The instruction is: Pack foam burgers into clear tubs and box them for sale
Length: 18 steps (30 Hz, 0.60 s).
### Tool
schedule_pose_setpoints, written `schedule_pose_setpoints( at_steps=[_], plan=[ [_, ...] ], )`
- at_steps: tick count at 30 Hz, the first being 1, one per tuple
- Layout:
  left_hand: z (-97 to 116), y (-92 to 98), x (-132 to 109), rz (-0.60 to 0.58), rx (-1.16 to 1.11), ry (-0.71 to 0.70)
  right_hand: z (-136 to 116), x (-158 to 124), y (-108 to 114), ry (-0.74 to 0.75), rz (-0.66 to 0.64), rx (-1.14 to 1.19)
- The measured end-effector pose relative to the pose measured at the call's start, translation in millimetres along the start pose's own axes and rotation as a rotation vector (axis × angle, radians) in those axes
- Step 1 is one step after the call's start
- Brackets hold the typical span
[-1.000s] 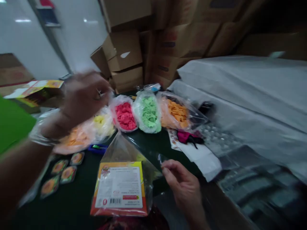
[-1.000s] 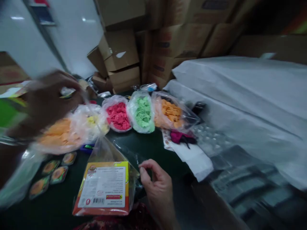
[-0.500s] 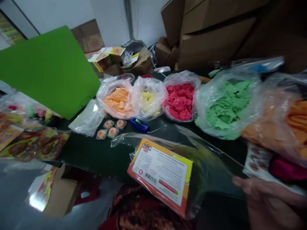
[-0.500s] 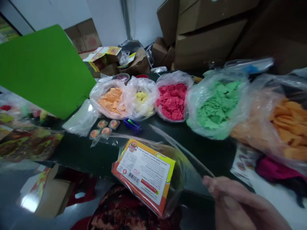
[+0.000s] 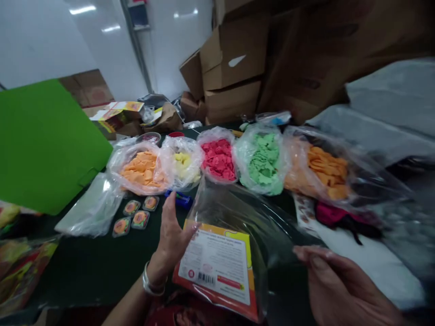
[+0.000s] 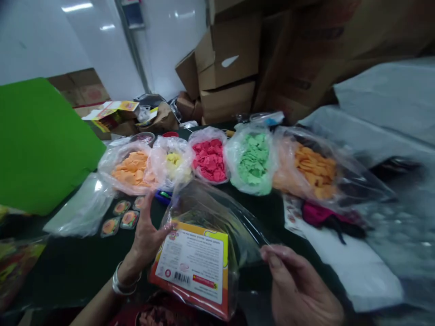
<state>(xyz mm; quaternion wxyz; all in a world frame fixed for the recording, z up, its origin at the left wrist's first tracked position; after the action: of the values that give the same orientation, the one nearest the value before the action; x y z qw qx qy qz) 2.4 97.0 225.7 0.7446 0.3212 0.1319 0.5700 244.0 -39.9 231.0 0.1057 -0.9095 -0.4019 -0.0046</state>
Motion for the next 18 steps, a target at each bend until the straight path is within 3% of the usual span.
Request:
schedule_pose_setpoints(
  at_steps=[1,3,7,11,15,18],
  plan=[
    [3,-1.9,7,0.019,-0.026,-0.017,0,-3,-3,0.001,0.011,0.012],
    [4,4.5,15,-0.050,-0.112,-0.031,4,-4,-7,0.000,-0.018,-0.038],
    [4,39.6,15,-0.369,-0.251,0.028,19,7,-17,-0.045,-0.064,-0.237],
    [-1,77.2,6,-0.601,-0.153,0.081,11,19,-15,-0.019,-0.086,-0.418],
    [-26,108.3,-16,-0.600,-0.012,0.266,-19,3,11,0.095,-0.223,-0.862],
    [-49,116.1,-47,-0.697,-0.167,0.439,-22,-21,27,-0.065,-0.333,-0.830]
  ],
)
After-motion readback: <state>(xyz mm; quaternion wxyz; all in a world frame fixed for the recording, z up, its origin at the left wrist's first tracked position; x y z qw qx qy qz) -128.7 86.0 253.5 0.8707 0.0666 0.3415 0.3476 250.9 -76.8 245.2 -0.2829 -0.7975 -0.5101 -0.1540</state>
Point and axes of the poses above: each hand's wrist, its own x-axis towards the middle knuckle, its own y-axis out of the back of the hand, z = x × y, the point moved 1 cm from there along x, towards the middle knuckle, and after that the axes turned 14 degrees about -z, right-handed, at the moved point
